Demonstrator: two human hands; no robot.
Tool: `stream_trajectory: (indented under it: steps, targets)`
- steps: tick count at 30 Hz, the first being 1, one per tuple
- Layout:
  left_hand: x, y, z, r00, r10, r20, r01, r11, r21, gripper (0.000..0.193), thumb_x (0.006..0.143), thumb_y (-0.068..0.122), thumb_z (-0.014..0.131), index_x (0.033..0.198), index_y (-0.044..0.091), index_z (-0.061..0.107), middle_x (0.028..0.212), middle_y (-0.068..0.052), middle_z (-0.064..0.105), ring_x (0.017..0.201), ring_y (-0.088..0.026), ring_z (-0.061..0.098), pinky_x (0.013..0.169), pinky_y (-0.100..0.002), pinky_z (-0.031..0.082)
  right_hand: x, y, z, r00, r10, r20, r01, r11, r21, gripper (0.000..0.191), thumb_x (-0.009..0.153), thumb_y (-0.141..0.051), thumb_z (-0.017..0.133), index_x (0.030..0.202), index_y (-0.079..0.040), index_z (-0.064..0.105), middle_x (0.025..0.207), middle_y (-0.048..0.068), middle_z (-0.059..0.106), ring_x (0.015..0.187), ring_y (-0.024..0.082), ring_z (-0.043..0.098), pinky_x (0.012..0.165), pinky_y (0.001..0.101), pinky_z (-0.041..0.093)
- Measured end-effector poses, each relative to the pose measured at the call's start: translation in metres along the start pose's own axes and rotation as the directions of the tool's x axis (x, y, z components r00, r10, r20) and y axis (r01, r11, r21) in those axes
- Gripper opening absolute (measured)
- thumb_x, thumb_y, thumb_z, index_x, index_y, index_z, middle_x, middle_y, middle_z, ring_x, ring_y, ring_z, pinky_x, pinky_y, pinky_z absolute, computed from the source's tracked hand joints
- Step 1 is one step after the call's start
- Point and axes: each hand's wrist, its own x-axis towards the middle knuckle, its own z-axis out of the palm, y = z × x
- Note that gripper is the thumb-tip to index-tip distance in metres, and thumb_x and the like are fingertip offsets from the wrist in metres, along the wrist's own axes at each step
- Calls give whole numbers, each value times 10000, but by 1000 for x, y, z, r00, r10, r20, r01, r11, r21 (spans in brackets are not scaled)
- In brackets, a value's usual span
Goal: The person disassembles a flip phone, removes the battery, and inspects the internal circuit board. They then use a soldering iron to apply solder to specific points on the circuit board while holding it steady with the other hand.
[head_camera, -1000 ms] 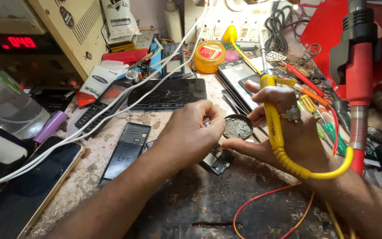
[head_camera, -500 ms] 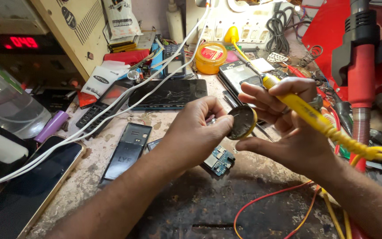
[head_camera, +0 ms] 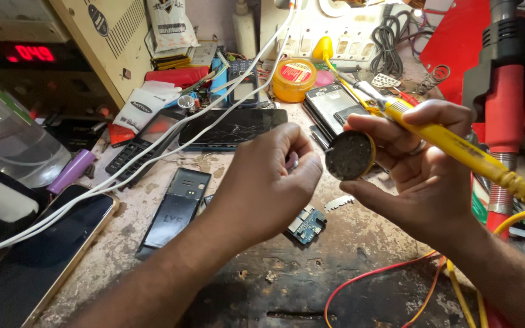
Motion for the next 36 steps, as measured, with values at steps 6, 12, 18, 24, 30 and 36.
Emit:
stream_trajectory:
  steps: [6,12,18,24,30,36]
  targets:
    - [-3,2,3,985,172,-32,-166,977,137,198,816,231,651,795,34,660,710,-164,701,678,-296,731,635,-392,554,0,-3,4,998,-56,8,57,986,-159,794,807,72,790,1315,-155,225,1459,240,545,1404,250,566,1210,415,519]
    - [-6,0,-1,923,383,27,-367,860,354,104,860,136,671,861,32,674,824,-158,677,796,-341,689,713,-474,531,-5,1,4,997,-67,48,76,976,-205,789,840,94,772,1328,-155,203,1520,257,509,1412,269,580,1187,427,545]
    - [-6,-3,-3,858,511,52,-461,724,513,177,831,23,650,966,97,738,963,-98,694,884,-301,695,732,-466,552,-3,4,0,995,-80,66,92,973,-214,776,859,87,762,1329,-157,194,1519,255,520,1399,266,597,1156,417,576]
    - [-7,-5,-1,840,539,65,-471,662,583,251,784,-4,648,991,102,742,1022,-93,699,922,-287,691,710,-451,560,-3,3,2,995,-73,70,85,979,-186,775,853,91,761,1332,-156,204,1522,256,520,1376,267,610,1139,413,586]
    - [-6,-4,0,852,514,101,-461,644,611,187,806,14,660,952,105,732,997,-74,695,920,-267,692,694,-431,569,-3,2,3,996,-58,61,67,988,-143,786,834,89,777,1344,-155,231,1523,243,517,1365,256,615,1107,402,597]
    - [-5,-4,-1,839,537,81,-471,644,603,248,777,-7,655,977,112,738,1004,-75,692,903,-266,688,683,-427,565,-2,2,1,996,-52,67,63,984,-166,790,825,92,777,1339,-150,228,1519,244,511,1375,259,605,1120,405,592]
